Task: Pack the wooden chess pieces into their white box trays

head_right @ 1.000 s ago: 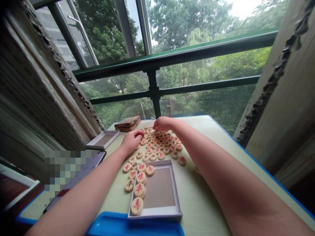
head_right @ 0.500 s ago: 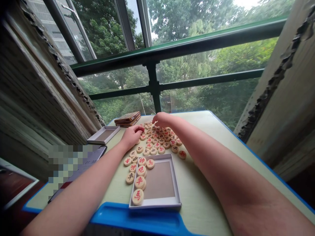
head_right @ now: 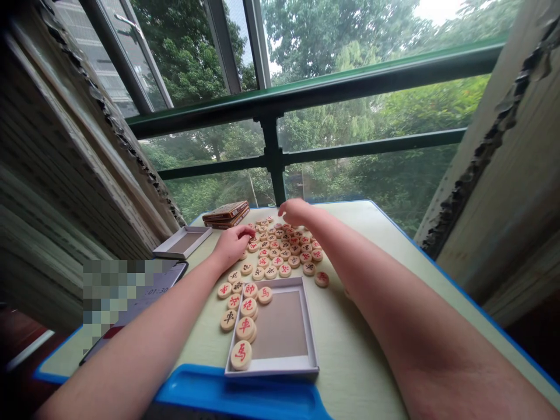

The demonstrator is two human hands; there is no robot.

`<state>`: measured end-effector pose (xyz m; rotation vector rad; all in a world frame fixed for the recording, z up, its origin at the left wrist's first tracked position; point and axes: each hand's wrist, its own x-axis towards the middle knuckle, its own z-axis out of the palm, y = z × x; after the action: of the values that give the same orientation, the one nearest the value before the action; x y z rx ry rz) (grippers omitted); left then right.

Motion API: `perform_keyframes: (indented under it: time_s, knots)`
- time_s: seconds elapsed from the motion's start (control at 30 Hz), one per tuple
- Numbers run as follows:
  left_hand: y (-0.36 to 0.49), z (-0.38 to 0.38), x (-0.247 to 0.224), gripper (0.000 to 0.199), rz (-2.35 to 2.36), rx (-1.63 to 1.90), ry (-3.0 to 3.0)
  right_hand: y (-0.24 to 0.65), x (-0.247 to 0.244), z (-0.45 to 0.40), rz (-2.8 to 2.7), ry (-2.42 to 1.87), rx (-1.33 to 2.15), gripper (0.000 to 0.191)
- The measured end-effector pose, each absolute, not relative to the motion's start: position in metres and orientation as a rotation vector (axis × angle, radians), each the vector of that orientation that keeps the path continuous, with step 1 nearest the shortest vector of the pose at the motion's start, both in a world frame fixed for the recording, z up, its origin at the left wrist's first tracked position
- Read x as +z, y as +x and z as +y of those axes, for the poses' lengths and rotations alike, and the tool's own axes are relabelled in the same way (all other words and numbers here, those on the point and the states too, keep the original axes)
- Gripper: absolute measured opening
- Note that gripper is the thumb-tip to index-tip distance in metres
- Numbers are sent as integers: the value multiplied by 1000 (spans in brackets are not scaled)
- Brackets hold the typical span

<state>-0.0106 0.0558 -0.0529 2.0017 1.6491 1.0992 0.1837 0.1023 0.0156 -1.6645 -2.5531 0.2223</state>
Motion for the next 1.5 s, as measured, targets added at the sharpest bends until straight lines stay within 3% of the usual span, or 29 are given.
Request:
perform_keyframes:
  time_s: [0.5,1.1,1.2,1.5]
  knots:
    - [-8,50,-49,22,1694,1119,2015,183,20,100,-2718,-1684,362,28]
    - [-8,55,-51,20,1635,1056,2130,188,21,96,-2679,-1684,523,37]
    - [-7,55,-51,21,1620,1037,2210,186,22,89,-2615,-1699,516,42]
    - [-7,56,-53,22,1612,1009,2256,198,8,55,-2573,-1725,176,33]
